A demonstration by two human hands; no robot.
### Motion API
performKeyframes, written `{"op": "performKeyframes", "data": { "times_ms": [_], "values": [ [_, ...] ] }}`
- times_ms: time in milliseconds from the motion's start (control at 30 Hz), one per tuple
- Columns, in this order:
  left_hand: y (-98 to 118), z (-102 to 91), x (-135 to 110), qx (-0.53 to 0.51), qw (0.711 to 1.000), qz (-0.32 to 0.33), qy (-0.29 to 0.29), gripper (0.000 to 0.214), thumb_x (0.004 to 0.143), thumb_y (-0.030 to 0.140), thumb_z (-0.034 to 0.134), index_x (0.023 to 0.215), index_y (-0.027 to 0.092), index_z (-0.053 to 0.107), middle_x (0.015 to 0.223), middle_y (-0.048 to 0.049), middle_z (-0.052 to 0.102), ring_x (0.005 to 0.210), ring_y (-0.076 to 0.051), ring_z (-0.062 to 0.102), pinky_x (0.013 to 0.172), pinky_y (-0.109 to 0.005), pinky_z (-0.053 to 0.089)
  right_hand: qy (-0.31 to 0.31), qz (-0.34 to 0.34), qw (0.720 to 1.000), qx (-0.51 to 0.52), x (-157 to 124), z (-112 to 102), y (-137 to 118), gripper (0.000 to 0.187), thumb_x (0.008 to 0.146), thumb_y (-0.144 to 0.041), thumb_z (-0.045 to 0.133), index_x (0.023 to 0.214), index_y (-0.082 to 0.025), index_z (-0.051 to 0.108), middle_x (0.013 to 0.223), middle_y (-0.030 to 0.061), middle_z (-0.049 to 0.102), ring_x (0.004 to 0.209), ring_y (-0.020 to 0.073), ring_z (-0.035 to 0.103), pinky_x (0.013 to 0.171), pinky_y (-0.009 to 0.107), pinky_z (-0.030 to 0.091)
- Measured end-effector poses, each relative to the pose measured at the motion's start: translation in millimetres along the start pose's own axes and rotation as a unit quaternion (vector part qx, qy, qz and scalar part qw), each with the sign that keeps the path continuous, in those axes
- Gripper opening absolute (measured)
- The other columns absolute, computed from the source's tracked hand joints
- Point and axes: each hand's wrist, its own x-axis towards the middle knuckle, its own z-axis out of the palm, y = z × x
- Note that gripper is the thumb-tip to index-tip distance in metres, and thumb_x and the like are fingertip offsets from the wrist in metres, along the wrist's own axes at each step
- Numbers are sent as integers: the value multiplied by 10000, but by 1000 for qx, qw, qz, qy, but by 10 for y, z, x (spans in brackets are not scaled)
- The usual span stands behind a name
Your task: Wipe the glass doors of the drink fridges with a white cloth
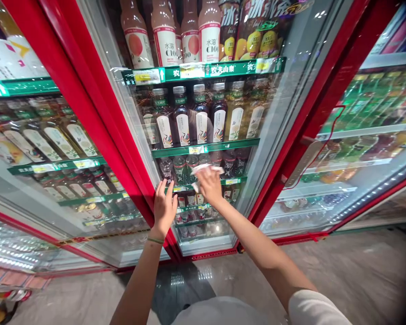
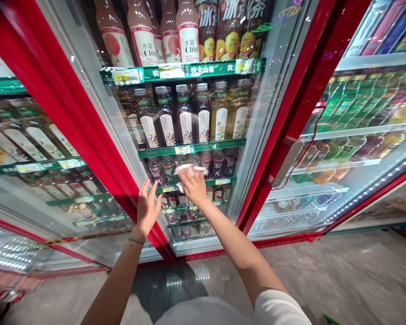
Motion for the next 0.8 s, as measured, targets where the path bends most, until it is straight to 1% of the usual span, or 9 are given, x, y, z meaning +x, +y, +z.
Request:
{"op": "performKeyframes", "data": {
  "times_ms": [67,100,167,267,333,400,533,700,800],
  "values": [
    [26,14,-8,3,1000,6,4,545,992,268,510,1526,185,444,1594,-190,338,1547,-335,259,1245,-539,321,-70,-138,988,15,-112,-14,53,605,986,-233,452,1572,-375,389,1590,-30,478,1522,210,354,1276,474,240],
    [42,18,-9,5,1000,8,6,550,989,268,520,1527,189,441,1594,-191,325,1548,-338,253,1245,-543,317,-82,-165,983,16,-182,-43,143,595,997,-239,446,1571,-386,383,1584,-43,485,1514,193,366,1278,451,240],
    [89,35,-3,11,1000,9,17,557,983,266,535,1528,196,439,1589,-191,309,1548,-343,244,1243,-557,309,-56,-115,992,3,-325,-112,383,568,996,-243,450,1551,-360,431,1568,-17,510,1519,222,357,1275,488,235],
    [234,110,33,20,999,1,31,559,975,268,551,1520,191,454,1595,-198,288,1556,-362,204,1249,-581,275,23,81,996,-19,-503,-166,681,563,960,-233,461,1520,-274,499,1579,84,490,1557,315,264,1249,621,218],
    [388,196,77,26,999,-5,26,544,969,272,559,1502,194,487,1598,-198,293,1560,-373,186,1252,-587,257,38,158,987,-22,-600,-180,785,588,946,-215,451,1533,-228,482,1612,127,431,1576,345,191,1231,673,212],
    [569,294,139,31,999,-7,12,523,958,280,574,1475,214,530,1594,-187,324,1557,-381,198,1252,-595,248,-2,122,992,-16,-687,-235,888,581,950,-202,452,1529,-233,488,1606,122,444,1571,338,213,1232,656,232],
    [922,466,301,43,999,-4,-7,542,943,304,603,1479,252,536,1604,-171,357,1558,-395,201,1245,-628,221,-86,-47,995,-14,-807,-508,1319,548,970,-184,474,1501,-311,519,1516,49,568,1520,258,358,1262,530,250],
    [1193,663,475,78,997,-23,14,678,921,405,661,1544,244,449,1662,-209,244,1566,-453,113,1220,-702,146,15,76,996,-50,-948,-622,1806,546,949,-194,489,1494,-207,527,1574,130,486,1564,328,235,1240,625,236],
    [1211,774,498,96,995,-39,9,748,897,453,692,1550,193,435,1667,-257,195,1560,-495,54,1198,-740,103,-2,57,998,-40,-1104,-542,1905,553,940,-199,503,1492,-209,530,1557,140,505,1554,338,260,1226,628,254]
  ]
}}
